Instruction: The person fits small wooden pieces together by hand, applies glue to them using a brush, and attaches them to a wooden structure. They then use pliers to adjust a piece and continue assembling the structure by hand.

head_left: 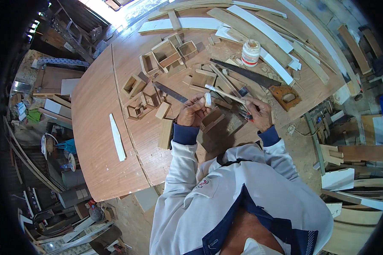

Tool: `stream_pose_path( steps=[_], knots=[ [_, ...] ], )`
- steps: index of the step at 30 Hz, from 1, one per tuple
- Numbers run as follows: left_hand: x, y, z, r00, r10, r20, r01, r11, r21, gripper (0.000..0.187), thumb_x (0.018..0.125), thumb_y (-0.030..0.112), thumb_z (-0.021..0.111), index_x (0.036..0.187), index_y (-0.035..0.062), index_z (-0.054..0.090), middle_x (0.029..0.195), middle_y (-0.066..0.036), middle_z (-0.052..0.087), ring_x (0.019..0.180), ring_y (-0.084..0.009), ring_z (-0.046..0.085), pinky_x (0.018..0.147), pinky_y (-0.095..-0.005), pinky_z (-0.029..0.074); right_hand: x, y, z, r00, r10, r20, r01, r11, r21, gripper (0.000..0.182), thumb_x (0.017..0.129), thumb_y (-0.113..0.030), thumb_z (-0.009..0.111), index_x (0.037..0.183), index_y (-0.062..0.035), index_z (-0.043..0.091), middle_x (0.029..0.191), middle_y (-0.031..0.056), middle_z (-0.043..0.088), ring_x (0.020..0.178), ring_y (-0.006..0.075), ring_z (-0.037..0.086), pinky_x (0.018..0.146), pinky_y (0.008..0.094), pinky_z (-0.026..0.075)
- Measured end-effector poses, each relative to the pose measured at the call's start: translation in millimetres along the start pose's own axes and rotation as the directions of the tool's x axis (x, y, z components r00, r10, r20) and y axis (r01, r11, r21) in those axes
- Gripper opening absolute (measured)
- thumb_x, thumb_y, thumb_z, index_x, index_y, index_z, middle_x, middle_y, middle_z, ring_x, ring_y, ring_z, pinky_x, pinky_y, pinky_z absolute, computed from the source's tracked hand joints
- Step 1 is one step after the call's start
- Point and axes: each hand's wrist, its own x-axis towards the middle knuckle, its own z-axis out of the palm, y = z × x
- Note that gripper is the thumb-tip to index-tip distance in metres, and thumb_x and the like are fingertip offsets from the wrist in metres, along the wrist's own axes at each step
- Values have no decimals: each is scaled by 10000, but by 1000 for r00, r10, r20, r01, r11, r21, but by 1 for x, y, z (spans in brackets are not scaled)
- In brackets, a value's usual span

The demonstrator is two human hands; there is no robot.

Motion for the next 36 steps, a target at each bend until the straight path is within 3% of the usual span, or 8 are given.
stream_pose_path(
  steps=[13,17,21,24,32,34,35,36],
  knots=[
    [2,-5,-8,999,23,-25,-23,1000,-21,179,907,82,564,1054,-18,585,904,-90,635,775,-180,608,723,-305,507,-7,6,-20,971,140,192,-199,920,336,171,889,-89,570,991,-28,694,697,-25,563,591,24,425,533,184,345],
    [0,-6,-8,999,42,-2,-42,998,-42,188,896,67,578,1066,-11,592,914,-74,641,802,-164,608,708,-282,498,17,11,-28,978,86,-190,-57,986,157,182,903,-116,552,1002,-25,675,651,-24,513,585,48,439,539,203,363],
    [-4,-4,-7,986,147,-74,-127,965,231,214,852,88,645,1055,22,633,948,-51,660,815,-133,609,691,-262,486,69,0,-80,891,-298,-343,90,856,-510,188,899,-175,543,1009,-55,637,671,108,596,615,270,582,590,365,454],
    [-6,-6,-13,960,235,-151,-140,873,467,221,833,108,676,1040,33,655,913,-31,660,788,-114,603,675,-241,473,110,-25,-105,860,-417,-295,129,736,-665,195,895,-217,527,1026,-102,613,725,143,633,704,368,610,645,444,474],
    [-14,-7,-10,895,427,-126,-226,679,699,288,793,40,677,1073,6,621,880,-39,646,764,-126,610,720,-249,486,186,-57,-127,912,-405,62,175,250,-952,154,867,-259,536,953,-154,609,796,115,647,767,315,626,647,405,494],
    [-15,-5,-10,858,504,-100,-126,395,910,327,775,4,661,1092,-21,583,873,-71,644,777,-154,620,734,-278,503,200,-55,-127,890,-392,232,307,142,-941,159,869,-266,533,917,-137,612,801,98,651,749,292,629,647,382,500],
    [-15,-4,-8,857,505,-102,-125,395,910,327,775,4,661,1092,-21,583,873,-71,644,777,-154,620,734,-278,503,212,-47,-126,890,-392,234,310,142,-940,159,869,-266,533,917,-137,612,801,98,651,749,292,629,647,382,500],
    [-16,-3,-5,852,519,-73,-115,320,940,332,774,4,650,1096,-24,575,866,-83,644,769,-160,621,723,-281,505,221,-41,-121,905,-369,209,359,403,-842,140,854,-249,552,891,-128,612,793,86,654,745,276,632,648,369,503]
  ],
)
